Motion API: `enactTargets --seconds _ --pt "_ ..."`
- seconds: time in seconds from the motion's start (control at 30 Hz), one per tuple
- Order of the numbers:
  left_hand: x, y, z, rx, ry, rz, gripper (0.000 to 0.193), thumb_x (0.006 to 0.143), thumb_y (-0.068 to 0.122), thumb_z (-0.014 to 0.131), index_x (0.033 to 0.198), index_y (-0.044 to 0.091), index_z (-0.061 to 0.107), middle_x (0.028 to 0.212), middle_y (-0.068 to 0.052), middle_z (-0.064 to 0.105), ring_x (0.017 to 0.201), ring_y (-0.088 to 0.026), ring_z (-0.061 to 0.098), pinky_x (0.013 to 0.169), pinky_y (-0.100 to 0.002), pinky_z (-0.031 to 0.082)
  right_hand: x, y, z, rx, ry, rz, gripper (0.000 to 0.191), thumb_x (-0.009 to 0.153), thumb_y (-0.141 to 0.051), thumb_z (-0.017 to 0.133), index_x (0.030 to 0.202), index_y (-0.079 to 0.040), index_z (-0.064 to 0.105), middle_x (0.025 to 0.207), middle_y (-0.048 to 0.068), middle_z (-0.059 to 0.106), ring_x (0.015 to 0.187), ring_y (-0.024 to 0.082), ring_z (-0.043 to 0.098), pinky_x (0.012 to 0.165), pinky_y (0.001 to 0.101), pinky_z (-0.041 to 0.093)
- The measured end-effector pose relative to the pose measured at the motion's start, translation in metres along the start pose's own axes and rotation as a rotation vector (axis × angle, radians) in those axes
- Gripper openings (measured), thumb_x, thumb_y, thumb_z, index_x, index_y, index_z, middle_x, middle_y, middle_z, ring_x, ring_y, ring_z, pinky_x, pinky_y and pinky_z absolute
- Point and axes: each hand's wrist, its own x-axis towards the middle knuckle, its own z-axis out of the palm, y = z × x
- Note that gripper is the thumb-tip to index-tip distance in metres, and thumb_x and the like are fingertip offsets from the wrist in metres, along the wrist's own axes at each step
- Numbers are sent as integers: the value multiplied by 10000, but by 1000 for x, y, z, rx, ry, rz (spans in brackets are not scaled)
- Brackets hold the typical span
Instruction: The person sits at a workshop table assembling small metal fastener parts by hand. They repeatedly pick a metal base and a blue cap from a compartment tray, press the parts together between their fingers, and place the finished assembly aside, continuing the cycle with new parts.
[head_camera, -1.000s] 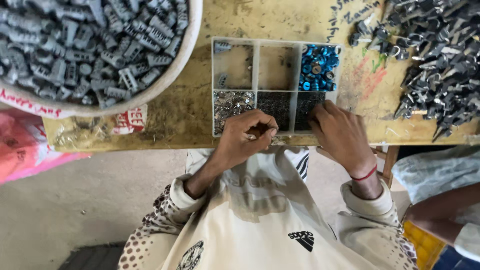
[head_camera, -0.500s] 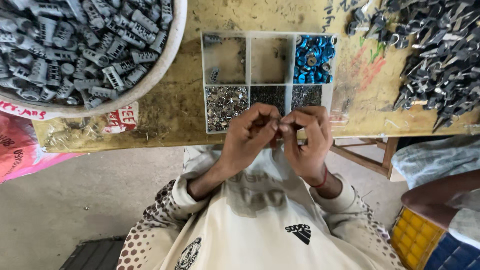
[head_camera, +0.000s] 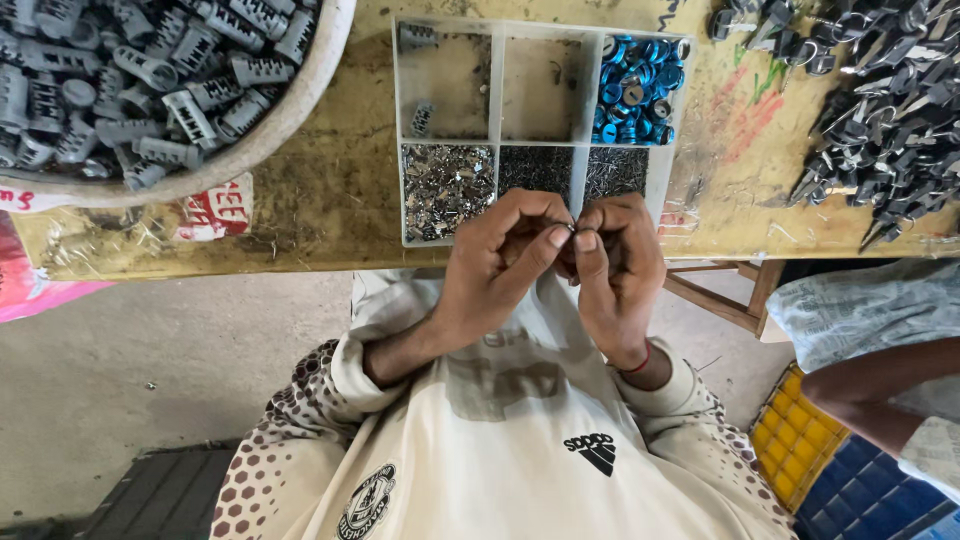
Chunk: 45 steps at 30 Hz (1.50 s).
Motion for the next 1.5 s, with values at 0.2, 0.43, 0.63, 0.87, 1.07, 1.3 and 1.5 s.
enactTargets --seconds 0.2,0.43,0.63,0.87,1.07,1.3,1.5 --pt "0 2 2 67 32 65 113 1096 50 613 1183 -22 602 1039 -36 676 915 -58 669 790 -212 574 -6 18 0 -105 24 -115 57 1089 -44 587 1139 -18 579 1057 95 573 828 130 540 726 235 444" --pt "5 8 -14 -210 -122 -113 96 1091 66 611 1138 -18 618 971 -8 632 809 -42 603 687 -218 552 14 24 -14 -343 -19 -565 258 877 142 706 1079 -17 686 1024 146 676 859 262 696 734 340 563" --pt "2 13 -30 3 -120 -134 135 1075 91 628 1109 -39 635 930 -14 648 744 -35 587 612 -207 533 32 22 -14 -198 -203 -675 270 882 171 744 1074 -4 674 963 130 689 737 245 693 626 336 547" --pt "-6 23 -35 -98 -61 -153 130 1067 78 635 1127 -34 662 879 -14 665 716 -47 625 588 -219 551 37 14 -4 -249 -280 -628 274 885 141 759 1074 -25 651 1000 144 697 768 241 688 653 331 529" --pt "-14 31 -55 84 -132 -136 119 1049 86 646 1090 -23 672 842 -19 670 648 -39 614 542 -205 510 53 10 -9 9 -628 -320 256 899 71 759 1080 -42 617 1029 102 670 905 237 670 766 321 521" --pt "-22 23 -66 -40 -62 -88 73 1082 71 594 1097 4 618 878 8 593 717 -33 574 613 -220 535 117 -27 41 -404 -506 -433 166 1035 -14 769 1175 -40 686 1044 110 662 884 241 679 761 338 529" --pt "-29 24 -64 -100 -61 -77 104 1106 104 569 1159 14 573 972 -10 612 866 -61 614 733 -227 536 147 -35 73 -519 -557 -628 279 871 -64 862 1047 -51 646 1119 154 593 951 332 678 815 424 551"
